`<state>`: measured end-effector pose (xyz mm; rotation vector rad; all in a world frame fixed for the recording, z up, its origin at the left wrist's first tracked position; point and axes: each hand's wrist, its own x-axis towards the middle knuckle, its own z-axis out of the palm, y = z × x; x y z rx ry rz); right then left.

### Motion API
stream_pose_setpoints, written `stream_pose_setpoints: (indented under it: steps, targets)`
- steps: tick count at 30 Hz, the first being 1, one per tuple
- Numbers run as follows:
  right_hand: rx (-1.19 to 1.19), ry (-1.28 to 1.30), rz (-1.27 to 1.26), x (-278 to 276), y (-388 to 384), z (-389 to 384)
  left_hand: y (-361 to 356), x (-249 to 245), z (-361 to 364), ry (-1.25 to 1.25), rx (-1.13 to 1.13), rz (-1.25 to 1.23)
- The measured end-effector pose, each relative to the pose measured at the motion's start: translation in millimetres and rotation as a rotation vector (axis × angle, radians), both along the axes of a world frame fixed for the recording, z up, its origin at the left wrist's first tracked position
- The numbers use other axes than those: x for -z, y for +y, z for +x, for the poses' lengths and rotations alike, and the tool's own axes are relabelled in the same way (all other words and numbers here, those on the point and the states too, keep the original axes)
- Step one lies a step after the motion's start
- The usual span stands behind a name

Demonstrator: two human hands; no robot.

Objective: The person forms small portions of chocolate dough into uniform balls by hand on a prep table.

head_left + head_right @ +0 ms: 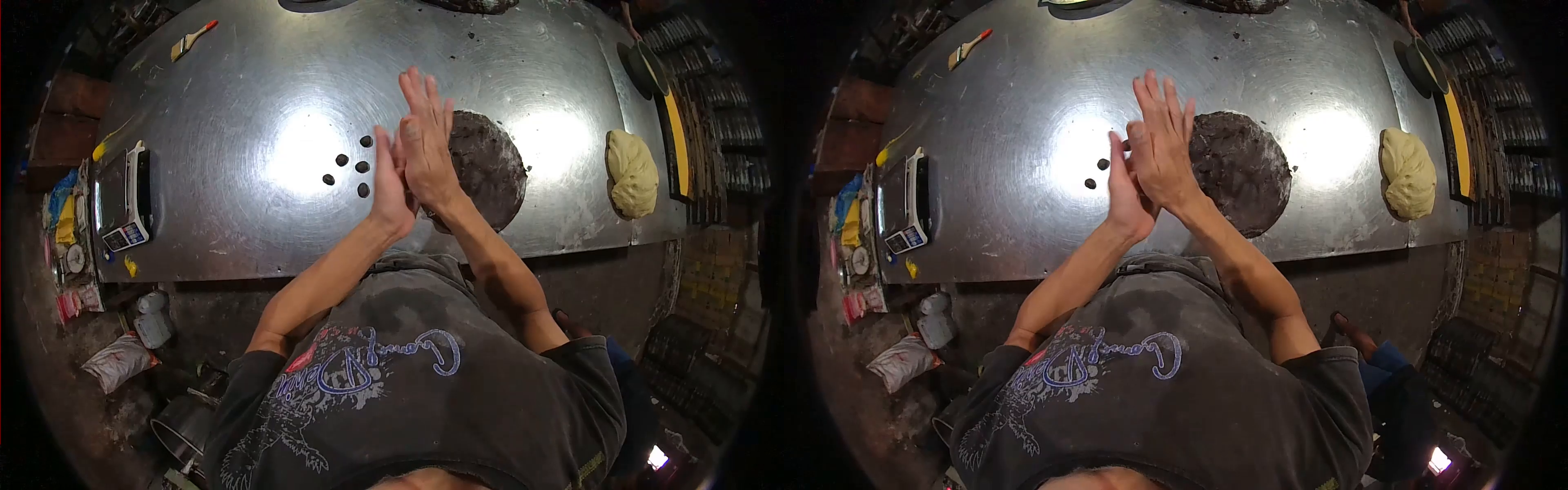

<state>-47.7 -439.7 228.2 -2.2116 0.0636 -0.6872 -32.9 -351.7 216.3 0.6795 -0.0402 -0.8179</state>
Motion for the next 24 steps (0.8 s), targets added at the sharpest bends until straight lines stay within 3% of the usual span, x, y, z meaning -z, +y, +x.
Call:
stream_pose_setpoints:
  steps: [3,6,7,10,11,13,15,18,21,24]
  targets:
    - [-0.010,0.117,-0.276,18,6,-16,10,-31,18,0.059,-0.104,-0.177]
    - [-0.308,-0.052,0.160,-1,29,-29,8,-10,31,-0.197,-0.111,-0.034]
    - [-0.327,-0.065,0.182,-13,35,-28,6,-4,26,-0.243,-0.087,0.103]
    - [-0.056,-0.163,0.062,-8,24,-10,1,4,10,-0.252,0.157,-0.095]
    - [0.160,-0.172,-0.150,-13,14,-5,-3,8,5,-0.097,0.186,-0.195]
    - [0.105,-0.264,0.320,-20,4,-10,-3,4,11,0.010,0.157,-0.015]
    - [0.061,-0.230,0.550,-14,-7,-22,1,3,15,0.035,0.076,0.073]
    - [0.032,-0.057,0.435,1,-19,-36,7,6,26,0.051,-0.015,0.056]
    - [0.000,0.023,0.169,-3,-6,-46,9,2,27,0.006,0.064,-0.004]
    - [-0.061,0.093,0.194,7,-8,-53,16,-6,24,0.039,0.125,0.009]
